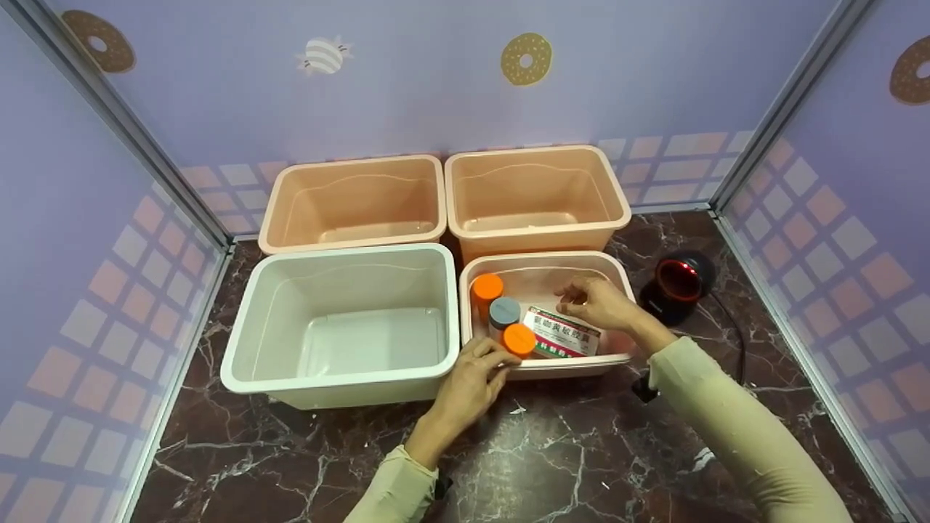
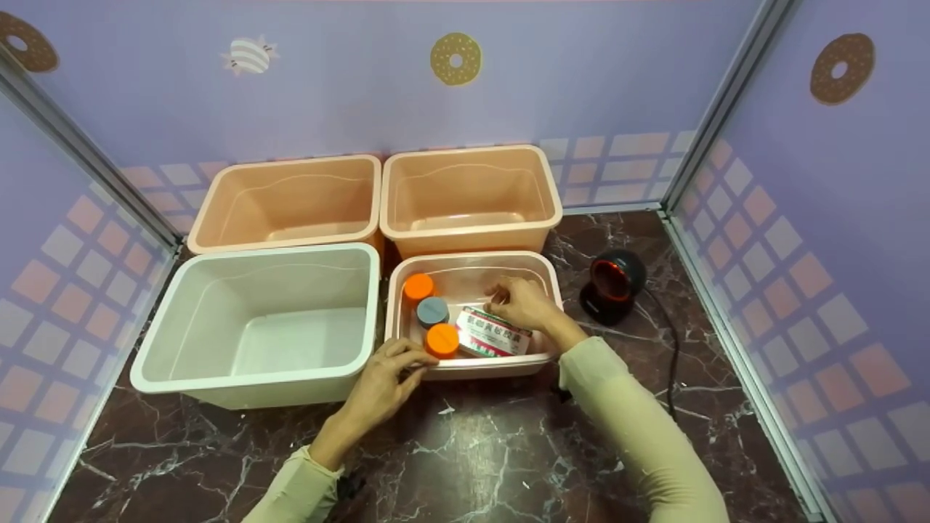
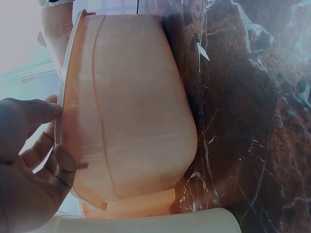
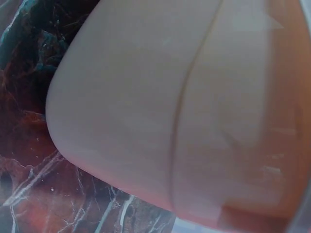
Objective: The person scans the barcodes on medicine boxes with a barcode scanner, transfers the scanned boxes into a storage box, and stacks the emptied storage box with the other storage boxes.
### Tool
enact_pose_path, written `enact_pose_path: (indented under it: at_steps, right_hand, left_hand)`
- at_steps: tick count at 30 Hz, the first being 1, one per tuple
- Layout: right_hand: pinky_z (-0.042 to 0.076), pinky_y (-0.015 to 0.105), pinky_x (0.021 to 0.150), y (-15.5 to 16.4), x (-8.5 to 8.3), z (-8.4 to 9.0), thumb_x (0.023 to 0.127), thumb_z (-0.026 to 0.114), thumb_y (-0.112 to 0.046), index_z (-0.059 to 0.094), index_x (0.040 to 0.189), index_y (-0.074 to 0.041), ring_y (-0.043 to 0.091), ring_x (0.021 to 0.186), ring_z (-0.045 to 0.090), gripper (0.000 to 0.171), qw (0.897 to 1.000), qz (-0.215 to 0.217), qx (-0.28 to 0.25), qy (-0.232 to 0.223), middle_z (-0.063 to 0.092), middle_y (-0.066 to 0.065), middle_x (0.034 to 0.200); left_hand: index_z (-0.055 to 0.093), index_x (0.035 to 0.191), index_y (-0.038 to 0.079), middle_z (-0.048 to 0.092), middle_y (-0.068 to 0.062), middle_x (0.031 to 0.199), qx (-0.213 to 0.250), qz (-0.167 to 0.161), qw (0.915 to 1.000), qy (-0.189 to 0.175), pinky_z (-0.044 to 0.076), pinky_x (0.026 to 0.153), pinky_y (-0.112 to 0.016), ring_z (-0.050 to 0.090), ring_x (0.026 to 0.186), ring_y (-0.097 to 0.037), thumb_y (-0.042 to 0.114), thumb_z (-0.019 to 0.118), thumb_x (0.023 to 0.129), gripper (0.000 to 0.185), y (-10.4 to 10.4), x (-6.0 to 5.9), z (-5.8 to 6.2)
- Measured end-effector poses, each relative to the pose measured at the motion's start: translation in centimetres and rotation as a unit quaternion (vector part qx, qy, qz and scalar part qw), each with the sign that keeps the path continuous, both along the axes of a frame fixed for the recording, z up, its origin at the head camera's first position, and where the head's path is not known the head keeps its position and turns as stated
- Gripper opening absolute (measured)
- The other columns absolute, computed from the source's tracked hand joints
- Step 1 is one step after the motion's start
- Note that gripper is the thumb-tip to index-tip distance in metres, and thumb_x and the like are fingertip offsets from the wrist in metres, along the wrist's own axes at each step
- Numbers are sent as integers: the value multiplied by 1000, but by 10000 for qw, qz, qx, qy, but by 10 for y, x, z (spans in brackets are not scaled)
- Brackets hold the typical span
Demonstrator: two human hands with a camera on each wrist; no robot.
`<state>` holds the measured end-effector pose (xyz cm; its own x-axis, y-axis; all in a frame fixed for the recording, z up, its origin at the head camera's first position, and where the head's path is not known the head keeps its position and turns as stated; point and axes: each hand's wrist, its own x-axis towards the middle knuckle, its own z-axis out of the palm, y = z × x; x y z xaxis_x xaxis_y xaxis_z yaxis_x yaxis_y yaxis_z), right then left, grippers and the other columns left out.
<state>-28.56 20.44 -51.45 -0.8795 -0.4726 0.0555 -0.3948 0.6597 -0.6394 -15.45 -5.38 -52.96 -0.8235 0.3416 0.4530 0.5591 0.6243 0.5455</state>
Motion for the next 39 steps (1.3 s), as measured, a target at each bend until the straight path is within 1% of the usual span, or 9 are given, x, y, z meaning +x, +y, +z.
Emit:
enact_pose_path:
  at_steps: [9,15,23,27,30,35,39]
  right_hand:
    - [49,28,74,0,1,-8,82,67,-14,66,106,-1,17,79,62,28,9999,-13,9,-166,69,9,86]
    - [47,27,70,0,0,-12,83,66,-12,66,106,1,18,79,61,27,9993,-42,-29,-372,69,13,89]
    - [47,25,71,-1,-1,-14,84,65,-12,66,106,-1,16,80,61,25,9979,-137,-65,-636,70,11,89]
    - [45,21,66,0,-1,-16,83,64,-12,66,106,-1,14,77,59,25,9965,-181,-34,-810,69,11,88]
    - [45,22,65,1,-2,-18,83,64,-12,65,104,-1,13,75,57,24,9960,-127,64,-887,68,10,87]
    - [45,25,70,1,-3,-21,83,66,-16,66,103,-3,11,74,56,24,9958,31,330,-855,69,6,86]
    - [45,25,68,1,-3,-22,83,67,-16,66,103,-2,10,72,55,25,9947,92,333,-967,69,7,86]
  left_hand:
    - [72,97,21,61,8,94,-7,-2,9999,-114,46,86,-25,53,97,-10,14,68,85,15,1,1,2]
    - [72,97,21,61,7,93,12,-51,10000,-13,46,85,-25,53,96,-10,14,68,85,14,1,1,2]
    - [71,96,21,61,8,92,12,-53,9998,177,45,84,-24,53,94,-10,15,68,85,13,0,0,1]
    - [72,95,21,61,8,91,52,-53,9998,192,45,84,-25,53,94,-10,14,69,84,13,0,0,1]
    - [72,95,20,61,8,92,50,-54,9998,205,45,85,-25,54,95,-10,14,69,84,13,0,-1,1]
    - [71,95,20,62,7,92,23,-60,9997,220,44,86,-26,54,96,-11,14,69,84,14,0,-1,1]
    - [72,96,21,61,8,93,-16,-45,9999,129,44,86,-26,53,96,-11,15,69,84,14,-1,0,2]
